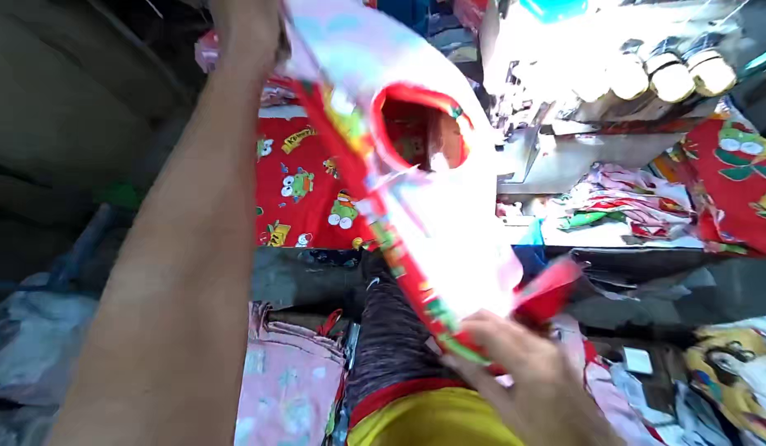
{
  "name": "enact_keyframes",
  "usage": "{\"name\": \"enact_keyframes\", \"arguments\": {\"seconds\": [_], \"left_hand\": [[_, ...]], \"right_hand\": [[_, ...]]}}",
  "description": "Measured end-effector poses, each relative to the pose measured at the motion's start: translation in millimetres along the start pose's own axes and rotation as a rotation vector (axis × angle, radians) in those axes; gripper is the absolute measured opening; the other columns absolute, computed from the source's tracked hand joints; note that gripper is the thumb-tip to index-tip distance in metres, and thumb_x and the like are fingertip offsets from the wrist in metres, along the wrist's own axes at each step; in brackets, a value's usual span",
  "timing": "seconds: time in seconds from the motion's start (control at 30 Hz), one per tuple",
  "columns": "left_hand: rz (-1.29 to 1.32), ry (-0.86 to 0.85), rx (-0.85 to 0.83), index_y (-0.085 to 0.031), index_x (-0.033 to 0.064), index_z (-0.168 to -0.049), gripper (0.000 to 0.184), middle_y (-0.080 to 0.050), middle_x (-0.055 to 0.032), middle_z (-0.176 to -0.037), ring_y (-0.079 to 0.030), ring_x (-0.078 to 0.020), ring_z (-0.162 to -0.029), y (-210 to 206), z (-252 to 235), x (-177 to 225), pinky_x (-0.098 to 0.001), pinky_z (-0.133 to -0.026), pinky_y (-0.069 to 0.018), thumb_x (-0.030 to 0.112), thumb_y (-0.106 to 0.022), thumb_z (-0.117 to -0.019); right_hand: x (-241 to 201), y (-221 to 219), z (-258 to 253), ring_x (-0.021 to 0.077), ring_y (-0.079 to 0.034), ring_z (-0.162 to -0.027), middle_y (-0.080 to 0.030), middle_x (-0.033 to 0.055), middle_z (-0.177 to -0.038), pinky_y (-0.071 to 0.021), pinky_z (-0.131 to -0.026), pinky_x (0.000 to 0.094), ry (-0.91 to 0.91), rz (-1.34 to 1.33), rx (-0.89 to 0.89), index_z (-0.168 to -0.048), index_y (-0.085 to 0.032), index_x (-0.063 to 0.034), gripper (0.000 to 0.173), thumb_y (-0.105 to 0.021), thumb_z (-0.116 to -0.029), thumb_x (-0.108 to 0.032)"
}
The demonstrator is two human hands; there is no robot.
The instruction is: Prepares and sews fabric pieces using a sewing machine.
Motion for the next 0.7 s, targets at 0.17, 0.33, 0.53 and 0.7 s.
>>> {"name": "enact_keyframes", "arguments": {"seconds": [0.17,0.33,0.53,0.7], "left_hand": [[-0.24,0.158,-0.183,-0.052,-0.0093,-0.136,0.043,-0.055,-0.0418,-0.13,-0.052,-0.0647,-0.121,-11.1,66.9,-114.9,-0.0821,-0.093,-0.0368,0.021,-0.052,-0.1054],[-0.069,0.173,-0.224,-0.06,-0.0054,-0.131,0.036,-0.053,-0.037,-0.135,-0.056,-0.0538,-0.12,2.9,152.3,-163.3,-0.0708,-0.101,-0.0413,0.019,-0.054,-0.105],[0.251,0.196,-0.067,-0.064,-0.0018,-0.123,0.035,-0.068,-0.016,-0.116,-0.067,-0.0174,-0.096,26.4,242.6,-134.2,-0.0372,-0.085,-0.0557,0.028,-0.054,-0.1059],[0.437,0.264,0.015,-0.063,-0.0015,-0.122,0.027,-0.07,-0.0067,-0.106,-0.067,-0.0066,-0.084,9.3,310.5,-90.1,-0.0264,-0.073,-0.0569,0.018,-0.055,-0.105]], "right_hand": [[-26.9,-71.2,12.5,0.0186,-0.071,-0.086,-0.073,0.0047,-0.097,-0.0585,-0.073,0.0303,0.218,-0.118,-0.354,-0.122,-0.071,-0.0108,0.028,-0.064,-0.1004,-0.027],[3.2,-75.4,-1.7,0.0172,-0.071,-0.088,-0.073,0.004,-0.096,-0.0595,-0.075,0.0325,0.157,-0.149,-0.441,-0.102,-0.075,-0.0113,0.018,-0.06,-0.103,-0.021],[54.6,-86.8,-45.1,0.014,-0.071,-0.079,-0.073,0.0036,-0.094,-0.0602,-0.071,0.0347,-0.044,-0.073,-0.395,-0.107,-0.075,-0.0099,0.022,-0.057,-0.104,-0.022],[71.6,-138.5,-61.2,0.0129,-0.068,-0.078,-0.071,0.0064,-0.1,-0.0595,-0.073,0.0325,-0.113,-0.26,-0.46,-0.113,-0.074,-0.008,0.019,-0.06,-0.1011,-0.009]]}}
Point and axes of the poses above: each hand's wrist, its own z-axis away from the middle knuckle, its own y-axis out of the back of the hand, x = y × z, the point moved 5 cm from there along -z, towards the middle knuckle
